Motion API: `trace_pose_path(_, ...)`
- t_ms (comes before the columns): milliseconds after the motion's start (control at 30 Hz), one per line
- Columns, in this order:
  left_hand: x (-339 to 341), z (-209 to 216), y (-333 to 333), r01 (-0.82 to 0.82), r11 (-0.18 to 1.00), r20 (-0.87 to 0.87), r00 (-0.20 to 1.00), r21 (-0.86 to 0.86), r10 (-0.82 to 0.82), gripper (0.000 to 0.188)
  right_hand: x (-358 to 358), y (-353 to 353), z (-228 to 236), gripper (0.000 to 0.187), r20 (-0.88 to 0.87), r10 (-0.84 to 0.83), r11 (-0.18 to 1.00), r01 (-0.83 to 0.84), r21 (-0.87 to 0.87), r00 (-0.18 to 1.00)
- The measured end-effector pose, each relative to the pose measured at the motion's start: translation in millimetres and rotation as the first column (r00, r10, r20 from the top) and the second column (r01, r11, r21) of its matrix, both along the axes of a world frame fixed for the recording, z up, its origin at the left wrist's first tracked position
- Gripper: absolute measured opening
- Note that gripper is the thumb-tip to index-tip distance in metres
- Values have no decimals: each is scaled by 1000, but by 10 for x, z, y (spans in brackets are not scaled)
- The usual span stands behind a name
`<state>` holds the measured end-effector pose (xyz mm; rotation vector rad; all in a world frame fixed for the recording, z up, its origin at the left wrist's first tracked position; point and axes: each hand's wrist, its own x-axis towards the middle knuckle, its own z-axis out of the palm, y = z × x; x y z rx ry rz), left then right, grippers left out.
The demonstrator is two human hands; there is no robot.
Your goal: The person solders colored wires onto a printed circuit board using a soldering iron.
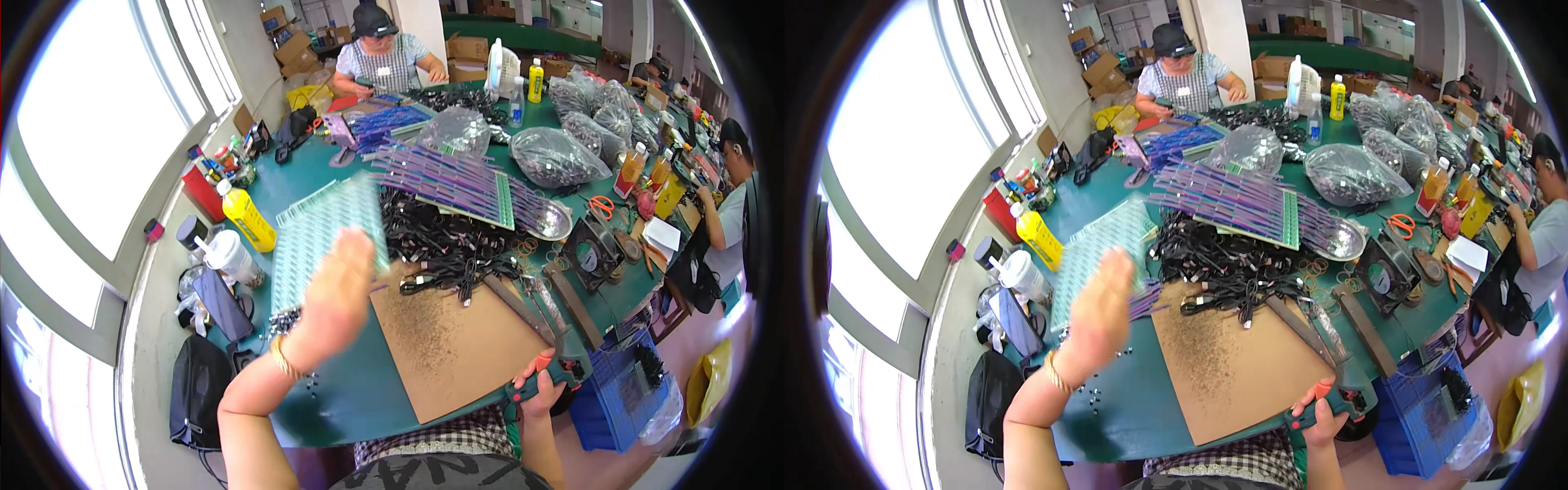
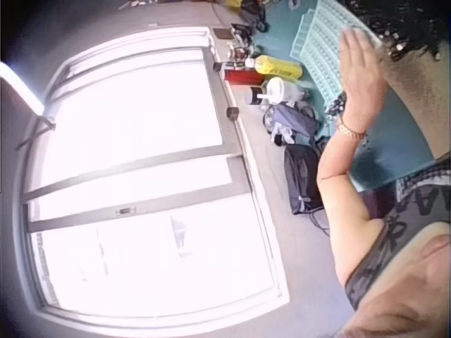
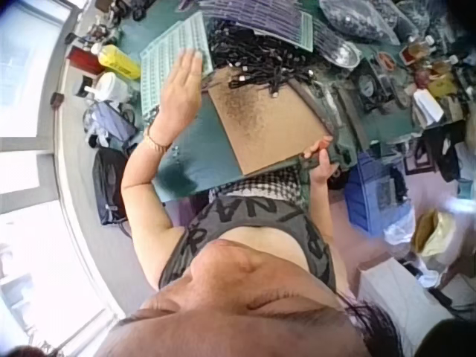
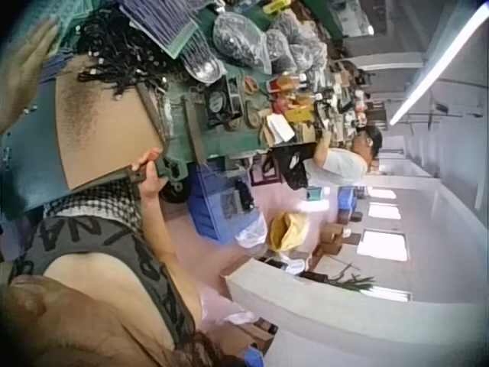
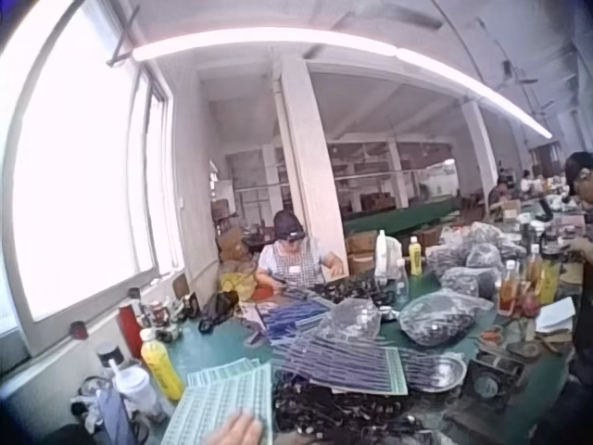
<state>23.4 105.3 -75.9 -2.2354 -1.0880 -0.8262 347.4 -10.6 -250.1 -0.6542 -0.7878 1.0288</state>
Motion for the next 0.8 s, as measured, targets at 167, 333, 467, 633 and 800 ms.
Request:
trace_pose_path(167,868,-418,-1111,130,942,-168,967,-310,-189,40,-21,-14,-34,44,4,-35,997,35,67,999)
trace_pose_path(333,1387,-972,-1181,79,840,-136,975,-537,-179,48,-59,-82,99,43,-46,-92,989,97,112,995)
trace_pose_path(467,1030,-822,-1001,377,525,129,884,-763,-448,66,-43,-191,400,38,-85,-104,993,99,-56,991)
trace_pose_path(633,449,-1009,-707,185,549,-78,904,-815,-420,78,-307,-280,515,35,-147,-18,972,-17,-235,989)
trace_pose_path(800,711,-1193,-762,173,610,-53,941,-774,-334,75,-632,-141,445,36,-180,182,966,-210,-153,967)
